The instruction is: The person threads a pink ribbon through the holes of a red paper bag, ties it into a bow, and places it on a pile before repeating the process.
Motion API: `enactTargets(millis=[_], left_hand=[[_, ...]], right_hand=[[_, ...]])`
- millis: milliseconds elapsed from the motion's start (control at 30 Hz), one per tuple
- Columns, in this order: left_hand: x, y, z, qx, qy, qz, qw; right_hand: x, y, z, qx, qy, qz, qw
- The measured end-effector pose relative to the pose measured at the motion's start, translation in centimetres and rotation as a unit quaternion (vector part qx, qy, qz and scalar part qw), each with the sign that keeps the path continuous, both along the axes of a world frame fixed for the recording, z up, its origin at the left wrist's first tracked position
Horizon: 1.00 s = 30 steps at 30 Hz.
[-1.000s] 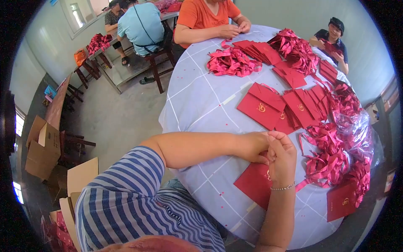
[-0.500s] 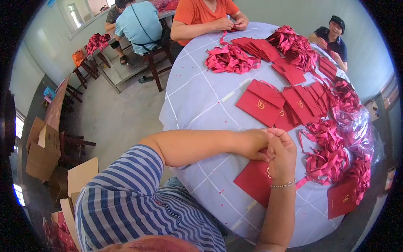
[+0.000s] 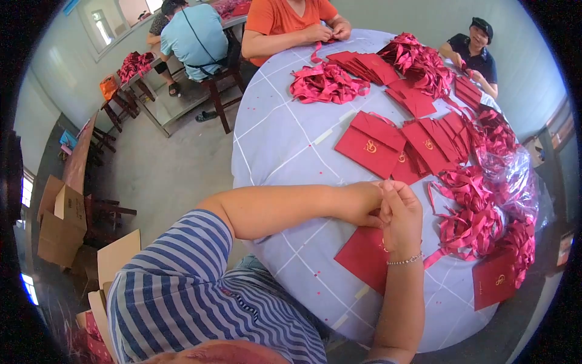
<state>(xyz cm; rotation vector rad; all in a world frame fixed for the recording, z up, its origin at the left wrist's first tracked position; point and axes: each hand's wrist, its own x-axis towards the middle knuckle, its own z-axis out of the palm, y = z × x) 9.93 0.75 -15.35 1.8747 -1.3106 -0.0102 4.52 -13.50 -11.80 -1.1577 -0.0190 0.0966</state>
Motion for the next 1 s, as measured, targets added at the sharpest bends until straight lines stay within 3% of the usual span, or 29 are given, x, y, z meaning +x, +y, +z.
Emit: enactTargets(millis=[133, 233, 567, 1000], left_hand=[[0.6, -0.1, -0.5, -0.007, 0.053, -0.043, 0.998], [1.0, -0.3, -1.0, 0.062, -0.045, -0.010, 0.997], [0.3, -0.2, 0.5, 0.081, -0.040, 0.002, 0.996], [0.0, -0.2, 0.6, 0.077, -0.030, 0.012, 0.997]], right_hand=[[-0.2, 0.3, 0.4, 0.019, -0.018, -0.038, 0.999], [0.1, -0.4, 1.3, 0.063, -0.044, -0.096, 0.992], [0.8, -6.3, 4.8, 0.160, -0.161, -0.142, 0.963], [0.4, -8.3, 5.5, 0.166, -0.188, -0.190, 0.949]])
